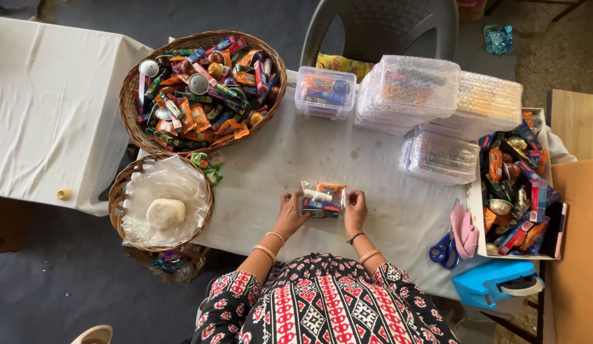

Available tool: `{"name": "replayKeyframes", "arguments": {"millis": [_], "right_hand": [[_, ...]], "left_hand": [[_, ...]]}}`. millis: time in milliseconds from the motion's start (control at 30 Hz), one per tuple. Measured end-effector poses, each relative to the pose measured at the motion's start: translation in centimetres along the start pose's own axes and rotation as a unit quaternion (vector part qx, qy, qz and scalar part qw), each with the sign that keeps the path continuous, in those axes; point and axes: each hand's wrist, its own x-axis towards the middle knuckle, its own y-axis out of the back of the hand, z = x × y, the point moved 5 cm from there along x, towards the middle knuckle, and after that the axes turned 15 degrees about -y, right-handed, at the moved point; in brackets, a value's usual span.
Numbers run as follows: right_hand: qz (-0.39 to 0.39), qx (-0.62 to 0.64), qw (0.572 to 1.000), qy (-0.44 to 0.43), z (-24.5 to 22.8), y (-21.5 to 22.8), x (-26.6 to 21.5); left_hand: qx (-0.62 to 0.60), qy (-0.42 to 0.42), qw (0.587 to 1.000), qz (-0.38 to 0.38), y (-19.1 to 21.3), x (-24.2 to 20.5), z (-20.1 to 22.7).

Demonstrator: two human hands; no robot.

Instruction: The person is seen picking up small candy bars and other items from a basket and placing them into clear plastic containers.

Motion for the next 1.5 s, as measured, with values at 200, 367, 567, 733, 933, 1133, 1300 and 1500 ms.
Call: {"name": "replayKeyframes", "arguments": {"millis": [200,367,567,733,933,1133,1300,1500], "right_hand": [[-0.075,-0.082,0.993,0.040,-1.3,-0.7,-0.6],[-0.122,-0.139,0.980,0.072,1.0,-1.2,1.1],[-0.170,-0.127,0.977,-0.034,-0.9,-0.9,0.4],[-0.147,-0.056,0.986,-0.048,1.2,1.5,0.8],[-0.246,0.095,0.950,-0.169,2.1,1.9,0.3],[-0.255,0.042,0.944,-0.204,-1.0,1.0,-2.0],[-0.204,-0.054,0.977,-0.037,2.2,0.6,-1.6],[-0.151,-0.124,0.981,0.005,0.4,0.9,-1.8]], "left_hand": [[0.014,-0.020,1.000,-0.006,0.5,-0.1,0.8],[0.006,-0.049,0.999,0.004,0.4,-0.1,0.5],[-0.008,-0.043,0.999,0.002,0.3,-0.6,0.3],[-0.034,0.013,0.999,0.016,0.2,-0.7,-0.8],[-0.035,-0.011,0.999,0.001,1.2,-0.4,0.2],[-0.004,-0.033,0.999,-0.001,1.2,0.0,0.4],[0.000,-0.050,0.999,-0.001,1.0,-0.1,0.4],[0.019,-0.043,0.999,-0.007,0.7,-0.1,0.3]]}}
